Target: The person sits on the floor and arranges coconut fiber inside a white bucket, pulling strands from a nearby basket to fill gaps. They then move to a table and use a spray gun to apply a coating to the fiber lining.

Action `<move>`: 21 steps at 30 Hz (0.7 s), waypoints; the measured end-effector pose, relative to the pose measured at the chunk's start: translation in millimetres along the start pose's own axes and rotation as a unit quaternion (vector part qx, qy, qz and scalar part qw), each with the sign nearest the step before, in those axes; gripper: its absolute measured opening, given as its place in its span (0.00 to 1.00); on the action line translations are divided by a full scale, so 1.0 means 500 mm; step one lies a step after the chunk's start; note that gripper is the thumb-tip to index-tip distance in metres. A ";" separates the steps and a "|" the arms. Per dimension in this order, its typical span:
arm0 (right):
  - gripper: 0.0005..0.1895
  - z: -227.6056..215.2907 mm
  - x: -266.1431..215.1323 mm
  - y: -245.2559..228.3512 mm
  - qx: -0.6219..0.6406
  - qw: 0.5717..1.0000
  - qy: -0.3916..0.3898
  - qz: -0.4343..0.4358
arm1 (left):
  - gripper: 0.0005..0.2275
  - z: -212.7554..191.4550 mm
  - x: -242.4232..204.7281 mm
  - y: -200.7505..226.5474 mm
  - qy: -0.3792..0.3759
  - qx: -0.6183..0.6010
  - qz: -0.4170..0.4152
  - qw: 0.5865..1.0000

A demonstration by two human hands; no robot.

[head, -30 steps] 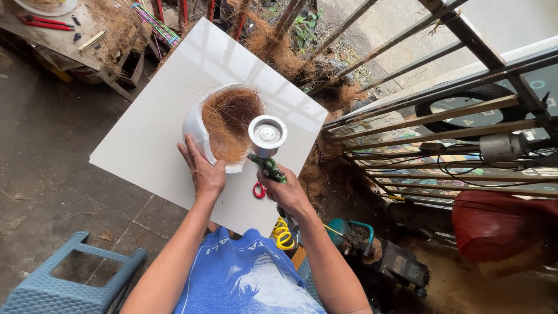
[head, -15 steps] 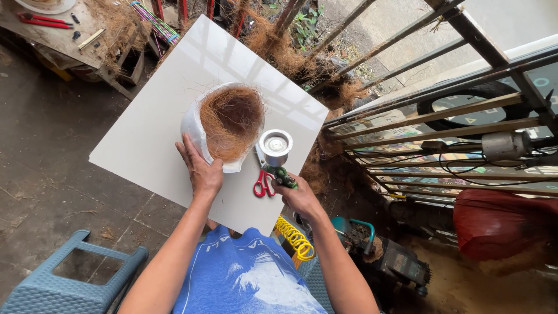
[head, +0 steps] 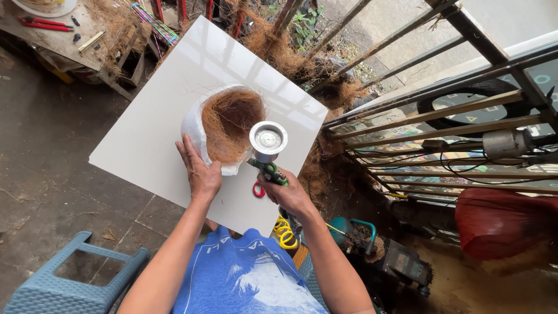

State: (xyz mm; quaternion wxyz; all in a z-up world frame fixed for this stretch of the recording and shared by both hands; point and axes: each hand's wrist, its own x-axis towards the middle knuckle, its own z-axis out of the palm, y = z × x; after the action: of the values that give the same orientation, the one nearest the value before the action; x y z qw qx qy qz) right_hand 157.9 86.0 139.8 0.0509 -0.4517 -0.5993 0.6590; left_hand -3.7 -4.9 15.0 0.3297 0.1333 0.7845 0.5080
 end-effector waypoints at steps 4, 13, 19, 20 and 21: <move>0.04 0.009 0.001 -0.020 -0.010 1.000 -0.004 0.010 | 0.45 0.001 -0.021 0.016 -0.010 0.000 0.011 1.000; 0.04 -0.004 0.011 -0.007 -0.011 0.998 0.056 0.022 | 0.45 -0.003 -0.047 0.021 -0.035 0.037 0.084 0.995; 0.05 -0.013 0.014 0.007 0.032 0.995 0.095 0.023 | 0.45 0.000 -0.039 -0.002 -0.040 0.053 0.120 0.991; 0.05 -0.012 0.009 -0.001 0.026 0.995 0.091 0.022 | 0.45 0.000 -0.039 0.001 -0.039 0.048 0.115 0.991; 0.06 -0.012 0.005 -0.009 0.019 0.996 0.087 0.021 | 0.45 0.000 -0.038 0.003 -0.037 0.044 0.110 0.992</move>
State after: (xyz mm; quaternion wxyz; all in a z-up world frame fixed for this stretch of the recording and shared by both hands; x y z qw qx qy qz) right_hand 158.1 93.1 142.8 0.0974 -0.5187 -0.5700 0.6298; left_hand 10.3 -14.8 23.5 0.2944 0.2519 0.7738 0.5011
